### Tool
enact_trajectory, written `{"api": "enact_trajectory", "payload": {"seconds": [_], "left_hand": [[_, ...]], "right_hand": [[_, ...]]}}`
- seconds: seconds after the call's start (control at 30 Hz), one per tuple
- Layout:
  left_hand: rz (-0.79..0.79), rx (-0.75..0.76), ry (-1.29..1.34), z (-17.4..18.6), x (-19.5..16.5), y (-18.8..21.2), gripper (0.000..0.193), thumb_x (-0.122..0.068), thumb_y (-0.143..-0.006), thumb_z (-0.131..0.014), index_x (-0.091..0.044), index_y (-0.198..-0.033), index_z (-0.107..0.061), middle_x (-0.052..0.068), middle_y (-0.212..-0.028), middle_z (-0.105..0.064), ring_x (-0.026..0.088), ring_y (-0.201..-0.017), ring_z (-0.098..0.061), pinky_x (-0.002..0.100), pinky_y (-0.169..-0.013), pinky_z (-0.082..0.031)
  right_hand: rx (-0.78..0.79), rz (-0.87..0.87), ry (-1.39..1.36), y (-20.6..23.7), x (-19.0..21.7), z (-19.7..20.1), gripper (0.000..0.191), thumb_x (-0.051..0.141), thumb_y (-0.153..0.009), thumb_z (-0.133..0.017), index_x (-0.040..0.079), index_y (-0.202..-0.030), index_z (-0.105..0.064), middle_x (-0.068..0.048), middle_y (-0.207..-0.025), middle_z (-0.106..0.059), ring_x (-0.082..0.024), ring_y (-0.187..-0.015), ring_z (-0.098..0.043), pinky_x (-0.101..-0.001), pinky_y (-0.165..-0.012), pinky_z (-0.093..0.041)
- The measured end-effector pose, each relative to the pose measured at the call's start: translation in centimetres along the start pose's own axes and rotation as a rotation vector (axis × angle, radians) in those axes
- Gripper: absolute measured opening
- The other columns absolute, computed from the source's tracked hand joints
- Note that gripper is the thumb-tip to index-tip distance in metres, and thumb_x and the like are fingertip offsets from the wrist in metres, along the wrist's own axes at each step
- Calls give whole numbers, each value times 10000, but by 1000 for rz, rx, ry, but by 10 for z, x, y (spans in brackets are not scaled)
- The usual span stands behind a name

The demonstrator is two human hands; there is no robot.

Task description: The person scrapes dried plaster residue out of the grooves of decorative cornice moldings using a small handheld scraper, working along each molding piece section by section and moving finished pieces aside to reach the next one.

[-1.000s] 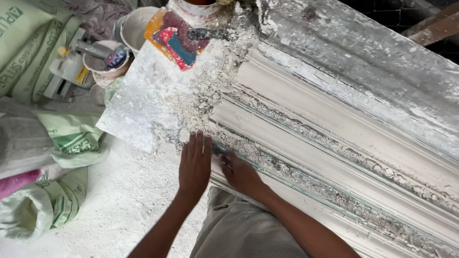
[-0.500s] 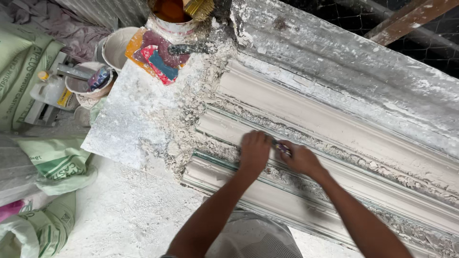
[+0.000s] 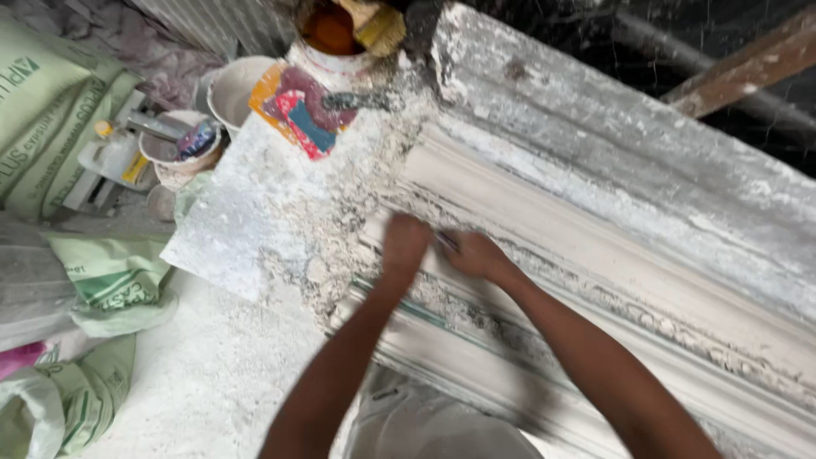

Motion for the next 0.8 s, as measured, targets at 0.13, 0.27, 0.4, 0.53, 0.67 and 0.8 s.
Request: {"api": "enact_trajectory", "payload": {"seconds": [0.13, 0.27, 0.4, 0.53, 0.67, 0.8], "left_hand": [[-35, -100, 155, 14, -46, 8, 67, -139, -858, -707, -124, -833, -768, 85, -819, -713, 234, -887, -689, 426, -847, -541], [61, 6, 58, 4, 44, -2, 62, -160, -913, -736, -105, -908, -765, 124, -912, -736, 225, -920, -688, 427, -916, -529], [60, -250, -153, 12, 37, -3, 276, -160, -653, -767, -167, -929, -778, 100, -931, -764, 222, -905, -710, 454, -978, -498], [20, -166, 53, -6, -13, 1, 127, -195, -875, -671, -112, -891, -766, 134, -916, -749, 282, -969, -688, 450, -968, -488], [165, -48, -111, -10, 41, -1, 178, -157, -934, -613, -97, -1025, -753, 153, -1084, -736, 305, -1104, -670, 488, -1037, -454], [194, 29, -116, -21, 85, 9, 333, -232, -946, -588, -117, -1253, -645, 140, -1341, -629, 327, -1357, -528, 602, -1166, -330]], "right_hand": [[87, -66, 54, 40, -26, 9, 458, 384, -909, -565, 228, -1327, -665, -123, -1002, -781, -291, -878, -766, -460, -845, -593], [0, -52, -20, -31, 20, -15, 428, 427, -944, -592, 201, -1291, -701, -129, -1002, -776, -307, -881, -732, -458, -823, -574], [37, -4, -64, -37, 15, -9, 510, 468, -892, -625, 210, -1331, -664, -117, -1002, -773, -303, -861, -750, -431, -827, -579], [89, -54, 95, 3, -18, 6, 523, 416, -881, -600, 248, -1373, -650, -118, -1025, -778, -295, -912, -743, -449, -845, -576], [56, -90, 2, -43, 27, -23, 442, 428, -937, -577, 220, -1309, -696, -115, -1036, -774, -292, -928, -741, -458, -855, -573], [10, -34, -58, -61, 43, -28, 468, 439, -946, -593, 219, -1353, -661, -133, -1011, -753, -289, -916, -705, -478, -846, -552]]}}
Point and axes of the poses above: each hand's wrist, its own y-axis away from the middle knuckle, its own z-axis out of the back of the hand, x = y × z, the point moved 6 cm from there along -y, towards the middle knuckle
